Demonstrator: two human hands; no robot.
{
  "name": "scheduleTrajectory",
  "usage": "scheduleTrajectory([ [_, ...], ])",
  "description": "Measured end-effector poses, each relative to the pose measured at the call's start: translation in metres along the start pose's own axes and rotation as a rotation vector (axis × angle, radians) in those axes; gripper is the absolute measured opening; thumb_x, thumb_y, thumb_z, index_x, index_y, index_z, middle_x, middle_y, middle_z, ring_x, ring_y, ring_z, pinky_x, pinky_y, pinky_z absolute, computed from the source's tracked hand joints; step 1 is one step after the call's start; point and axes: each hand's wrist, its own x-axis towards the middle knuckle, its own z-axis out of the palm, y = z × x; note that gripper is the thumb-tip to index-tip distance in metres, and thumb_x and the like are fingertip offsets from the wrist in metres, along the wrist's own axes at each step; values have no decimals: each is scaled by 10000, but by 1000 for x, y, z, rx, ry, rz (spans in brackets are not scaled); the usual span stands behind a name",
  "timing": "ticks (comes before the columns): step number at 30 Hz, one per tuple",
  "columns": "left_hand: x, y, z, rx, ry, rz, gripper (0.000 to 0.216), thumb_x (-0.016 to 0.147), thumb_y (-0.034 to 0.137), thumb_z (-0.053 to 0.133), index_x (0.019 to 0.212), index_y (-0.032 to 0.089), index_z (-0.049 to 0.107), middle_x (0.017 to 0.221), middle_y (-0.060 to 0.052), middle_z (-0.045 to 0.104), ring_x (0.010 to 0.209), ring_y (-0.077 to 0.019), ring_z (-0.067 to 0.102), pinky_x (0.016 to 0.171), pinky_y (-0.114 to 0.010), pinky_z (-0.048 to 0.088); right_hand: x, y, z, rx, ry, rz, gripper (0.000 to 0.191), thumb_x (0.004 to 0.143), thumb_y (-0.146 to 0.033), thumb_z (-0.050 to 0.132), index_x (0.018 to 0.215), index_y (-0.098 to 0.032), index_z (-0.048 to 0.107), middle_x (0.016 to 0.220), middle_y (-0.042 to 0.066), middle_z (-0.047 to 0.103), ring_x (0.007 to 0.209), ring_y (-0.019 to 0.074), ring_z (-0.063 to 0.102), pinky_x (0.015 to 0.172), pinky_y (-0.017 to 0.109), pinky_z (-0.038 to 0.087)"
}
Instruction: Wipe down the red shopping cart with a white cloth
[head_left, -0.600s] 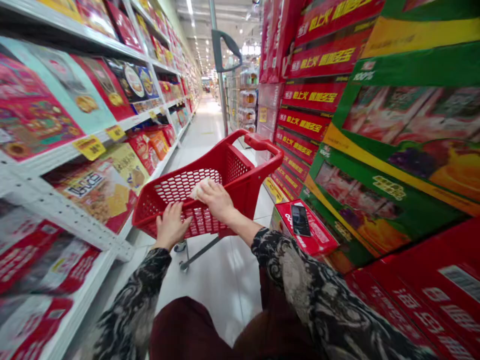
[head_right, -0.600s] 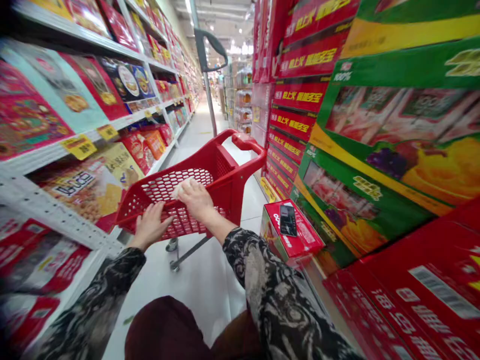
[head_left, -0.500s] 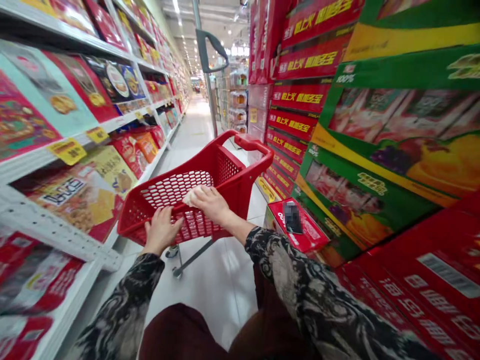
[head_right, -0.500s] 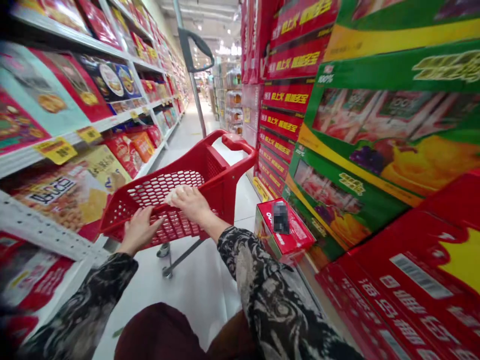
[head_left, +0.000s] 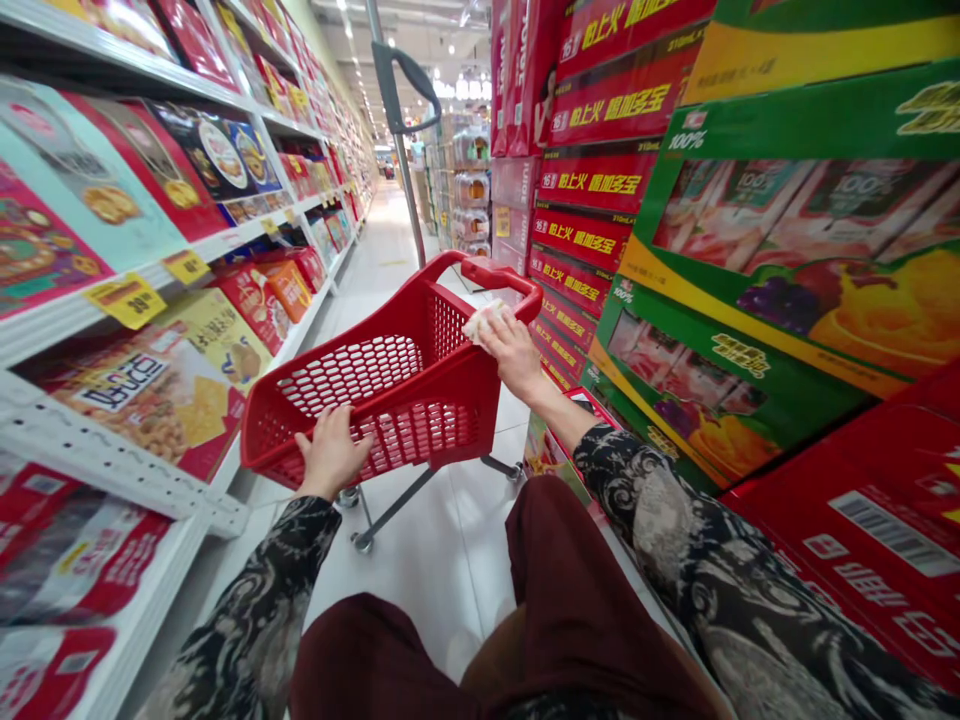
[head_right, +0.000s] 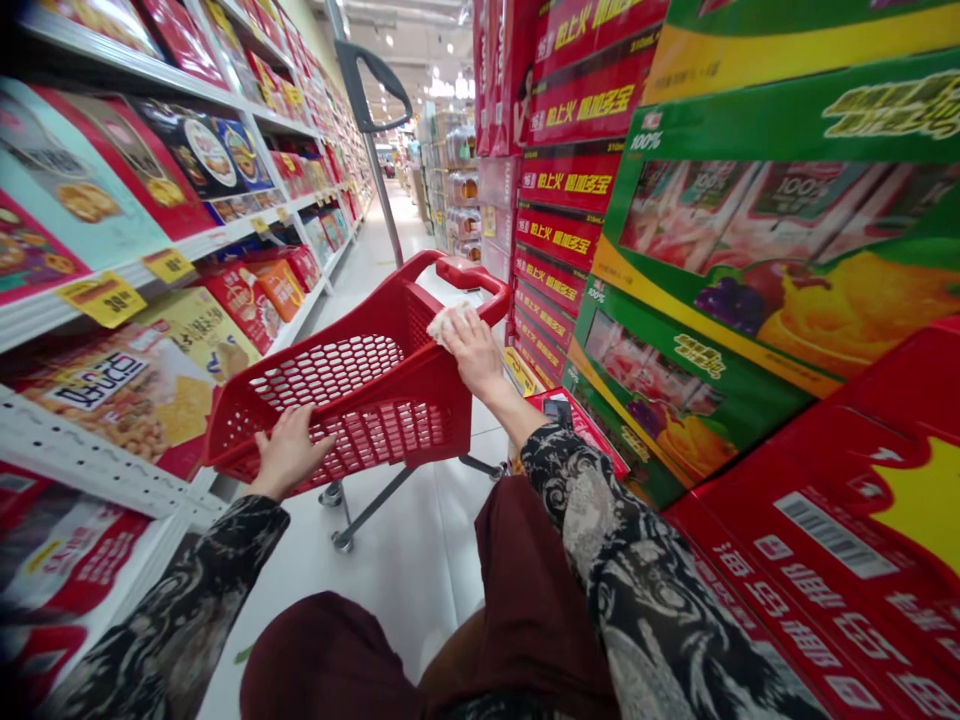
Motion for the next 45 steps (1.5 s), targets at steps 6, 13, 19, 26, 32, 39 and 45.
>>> scheduleTrajectory([
  [6,-1,2,-2,-2,-42,-10,542,778,315,447,1289,157,362,1395,-156,401,1350,-290,251,1041,-645,189,-29,-42,53,143,21,-186,304,943,-186,371,1124,-201,615,1385,41,448,1389,157,133,1122,394,268],
  [13,-6,4,-3,3,-24,-16,550,765,286,463,1294,168,373,1383,-148,424,1337,-303,273,1039,-641,201,-20,-22,39,153,99,-300,336,947,-174,340,1138,-178,616,1333,42,509,1370,145,198,1127,335,294],
  [19,-9,12,-2,21,-2,-39,534,780,269,439,1298,159,367,1374,-155,434,1318,-285,306,1046,-638,178,6,29,8,106,169,-93,372,909,-106,353,1190,-188,582,1339,46,502,1371,158,214,1137,390,260],
  [26,-16,26,-4,60,-19,-25,549,782,286,442,1312,161,367,1396,-136,416,1306,-272,325,1054,-598,201,-24,-39,66,211,35,-190,327,919,-135,386,1154,-204,602,1352,28,488,1380,125,177,1144,351,242],
  [32,-16,24,-12,69,-55,53,532,784,292,435,1301,168,412,1358,-127,472,1232,-265,421,1036,-528,262,-35,-64,78,303,-31,-183,337,931,-153,371,1187,-219,580,1384,12,449,1378,123,181,1149,344,239],
  [39,-15,23,-14,66,-61,30,519,784,319,450,1289,203,437,1315,-90,523,1179,-253,470,1002,-457,311,-50,-85,87,311,-35,-154,319,931,-177,391,1182,-196,587,1382,36,450,1378,147,180,1146,352,249],
  [45,-20,25,-15,81,-35,26,492,796,321,427,1273,206,460,1273,-84,559,1133,-258,492,945,-441,349,-35,-86,91,310,-75,-231,337,918,-133,405,1213,-168,563,1381,56,452,1376,152,193,1148,335,238],
])
